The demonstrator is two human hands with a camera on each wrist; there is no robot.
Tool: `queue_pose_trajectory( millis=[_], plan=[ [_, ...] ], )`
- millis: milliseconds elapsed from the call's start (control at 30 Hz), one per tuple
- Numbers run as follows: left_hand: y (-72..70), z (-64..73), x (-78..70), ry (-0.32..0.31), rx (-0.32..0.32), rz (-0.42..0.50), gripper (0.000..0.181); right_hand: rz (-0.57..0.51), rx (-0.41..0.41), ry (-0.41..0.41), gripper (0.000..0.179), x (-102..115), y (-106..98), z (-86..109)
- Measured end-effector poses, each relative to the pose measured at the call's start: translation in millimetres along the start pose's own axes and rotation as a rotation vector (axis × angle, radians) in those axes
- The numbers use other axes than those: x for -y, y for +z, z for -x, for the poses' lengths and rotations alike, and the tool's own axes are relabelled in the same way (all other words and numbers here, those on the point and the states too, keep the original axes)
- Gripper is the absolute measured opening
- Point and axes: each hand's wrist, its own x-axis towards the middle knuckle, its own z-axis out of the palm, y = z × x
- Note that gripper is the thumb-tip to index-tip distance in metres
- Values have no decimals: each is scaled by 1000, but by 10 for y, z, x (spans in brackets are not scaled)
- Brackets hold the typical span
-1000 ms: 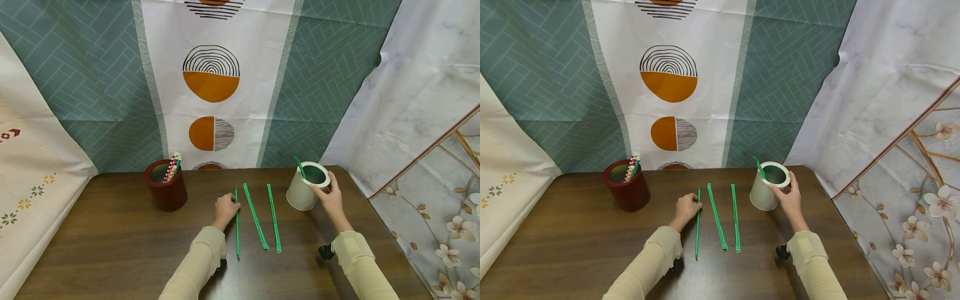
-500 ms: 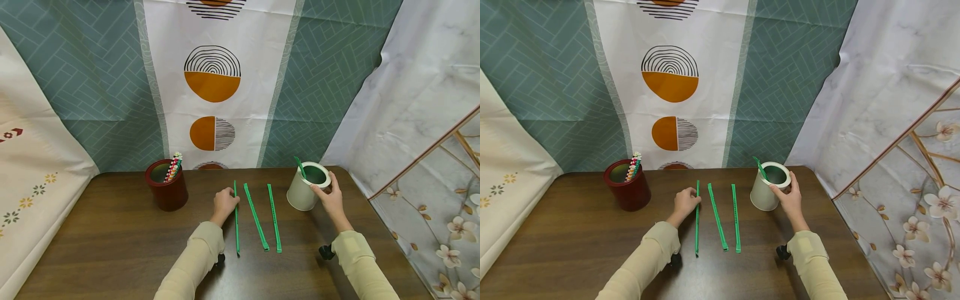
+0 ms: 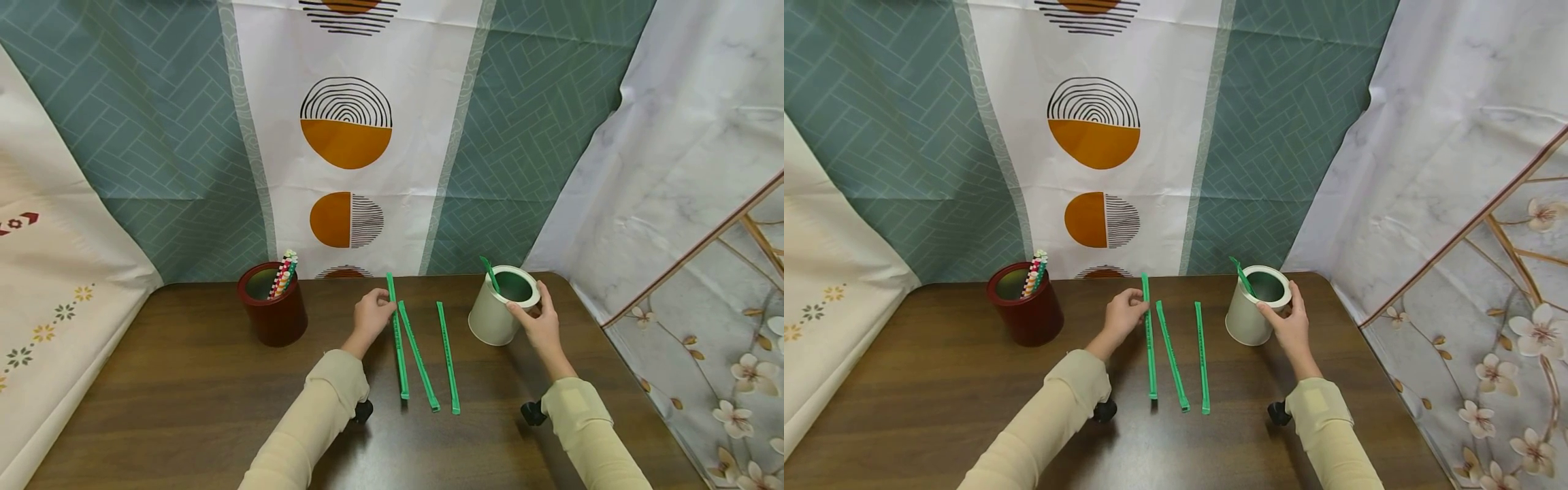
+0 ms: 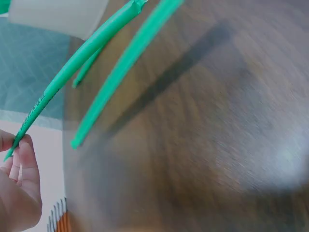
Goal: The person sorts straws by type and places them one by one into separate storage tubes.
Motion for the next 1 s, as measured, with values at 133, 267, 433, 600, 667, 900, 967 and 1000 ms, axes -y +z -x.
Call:
queue_pose_trajectory(
  millis=[133,267,433,600,667,900,967,1000],
  plan=[
    [12,-30,-131,6,9,75,26,24,-10,-19,79,-45,11,-16],
    [12,-38,-295,15,19,122,26,30,-16,-32,79,-54,13,-22],
    [-11,-3,-507,34,31,148,26,30,-18,-33,78,-53,14,-24],
    [-30,21,-683,60,25,182,26,17,-14,-15,78,-34,11,-12],
    [-32,18,-746,63,19,213,25,5,-13,-5,78,-5,7,0],
    [-81,-9,-970,83,-38,305,24,-23,-20,3,76,193,18,90],
    [-100,-20,-1030,97,-60,316,23,-20,-20,1,76,228,22,110],
    [-107,-27,-1059,104,-70,323,23,-21,-19,2,76,236,22,115]
  ],
)
